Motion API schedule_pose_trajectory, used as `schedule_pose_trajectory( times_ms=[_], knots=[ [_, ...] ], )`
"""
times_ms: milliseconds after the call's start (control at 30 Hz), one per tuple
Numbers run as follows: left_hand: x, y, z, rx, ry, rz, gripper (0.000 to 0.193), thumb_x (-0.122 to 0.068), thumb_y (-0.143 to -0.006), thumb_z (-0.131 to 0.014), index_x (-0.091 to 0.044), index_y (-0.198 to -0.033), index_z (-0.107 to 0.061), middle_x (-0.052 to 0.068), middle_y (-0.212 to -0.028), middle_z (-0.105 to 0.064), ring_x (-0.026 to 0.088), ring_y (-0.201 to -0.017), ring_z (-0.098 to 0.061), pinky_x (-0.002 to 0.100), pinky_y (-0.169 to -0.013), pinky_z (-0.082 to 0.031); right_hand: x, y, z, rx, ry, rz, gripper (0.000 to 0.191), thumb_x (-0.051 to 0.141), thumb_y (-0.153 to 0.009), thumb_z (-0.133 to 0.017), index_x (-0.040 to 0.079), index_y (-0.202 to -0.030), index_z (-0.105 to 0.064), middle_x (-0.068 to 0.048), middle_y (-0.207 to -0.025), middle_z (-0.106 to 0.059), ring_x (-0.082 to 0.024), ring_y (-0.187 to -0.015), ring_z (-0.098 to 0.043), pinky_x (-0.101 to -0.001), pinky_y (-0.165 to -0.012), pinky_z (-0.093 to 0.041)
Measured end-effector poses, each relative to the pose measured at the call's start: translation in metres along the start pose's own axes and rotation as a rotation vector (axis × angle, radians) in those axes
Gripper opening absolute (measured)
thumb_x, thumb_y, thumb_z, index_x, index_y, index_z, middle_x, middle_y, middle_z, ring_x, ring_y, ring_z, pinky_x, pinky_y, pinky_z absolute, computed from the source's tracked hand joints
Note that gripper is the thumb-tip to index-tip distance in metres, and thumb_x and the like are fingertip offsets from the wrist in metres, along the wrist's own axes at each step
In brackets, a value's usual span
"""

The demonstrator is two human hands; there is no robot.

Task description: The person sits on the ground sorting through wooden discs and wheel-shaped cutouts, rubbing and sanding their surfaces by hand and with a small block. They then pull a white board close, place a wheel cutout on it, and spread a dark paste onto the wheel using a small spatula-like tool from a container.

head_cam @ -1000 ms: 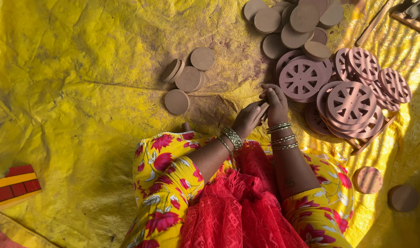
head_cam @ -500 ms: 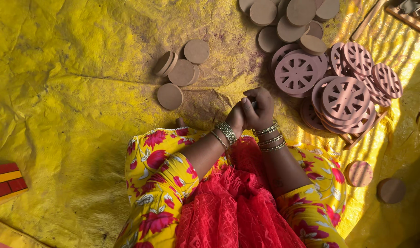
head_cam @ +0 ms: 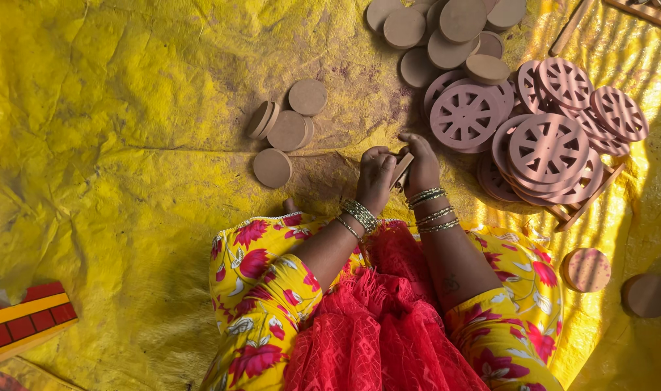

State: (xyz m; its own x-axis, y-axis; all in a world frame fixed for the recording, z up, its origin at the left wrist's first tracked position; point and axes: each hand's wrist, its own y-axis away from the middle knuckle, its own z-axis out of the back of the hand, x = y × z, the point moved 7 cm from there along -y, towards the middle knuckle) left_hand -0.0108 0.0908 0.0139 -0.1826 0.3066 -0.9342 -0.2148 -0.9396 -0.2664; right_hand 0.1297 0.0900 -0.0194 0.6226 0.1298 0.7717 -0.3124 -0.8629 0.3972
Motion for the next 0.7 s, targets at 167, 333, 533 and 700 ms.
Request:
schedule_pose_trajectory(
  times_ms=[167, 333, 533, 700],
  knots=[
    [0.041, 0.018, -0.025, 0.367, 0.534, 0.827, 0.048, -0.045, -0.101, -0.045, -0.009, -0.127, -0.061, 0.007, -0.114, -0.067, 0.023, -0.104, -0.066, 0.039, -0.089, -0.052, 0.030, 0.025, -0.014, 0.023, 0.375, 0.554, 0.014, 0.016, -0.110, -0.061, 0.004, -0.117, -0.063, -0.003, -0.091, -0.058, -0.012, -0.081, -0.055, -0.0294, -0.074, -0.048],
    [0.043, 0.001, -0.040, 0.493, 0.669, 0.464, 0.044, -0.045, -0.111, -0.044, -0.009, -0.133, -0.058, 0.007, -0.125, -0.065, 0.019, -0.114, -0.062, 0.037, -0.097, -0.050, 0.057, 0.077, -0.066, 0.152, 0.822, 0.890, 0.021, 0.013, -0.102, -0.067, 0.002, -0.120, -0.063, -0.014, -0.113, -0.067, -0.021, -0.099, -0.066, -0.0354, -0.087, -0.054],
    [0.054, 0.010, -0.038, 0.459, -0.021, 0.297, 0.042, -0.037, -0.104, -0.045, -0.002, -0.115, -0.066, 0.014, -0.103, -0.070, 0.023, -0.084, -0.065, 0.036, -0.069, -0.052, 0.057, 0.083, -0.076, 0.271, 1.025, 0.996, 0.022, 0.017, -0.100, -0.067, 0.004, -0.118, -0.067, -0.017, -0.119, -0.069, -0.032, -0.110, -0.068, -0.0411, -0.094, -0.054],
    [0.031, 0.027, -0.035, 0.404, 0.229, 0.444, 0.049, -0.036, -0.107, -0.033, -0.002, -0.099, -0.067, 0.007, -0.080, -0.069, 0.012, -0.062, -0.066, 0.028, -0.058, -0.054, 0.028, 0.008, -0.009, 0.233, 0.263, 0.111, 0.028, 0.021, -0.107, -0.058, 0.005, -0.129, -0.066, -0.008, -0.101, -0.068, -0.018, -0.090, -0.068, -0.0307, -0.083, -0.055]
  ],
)
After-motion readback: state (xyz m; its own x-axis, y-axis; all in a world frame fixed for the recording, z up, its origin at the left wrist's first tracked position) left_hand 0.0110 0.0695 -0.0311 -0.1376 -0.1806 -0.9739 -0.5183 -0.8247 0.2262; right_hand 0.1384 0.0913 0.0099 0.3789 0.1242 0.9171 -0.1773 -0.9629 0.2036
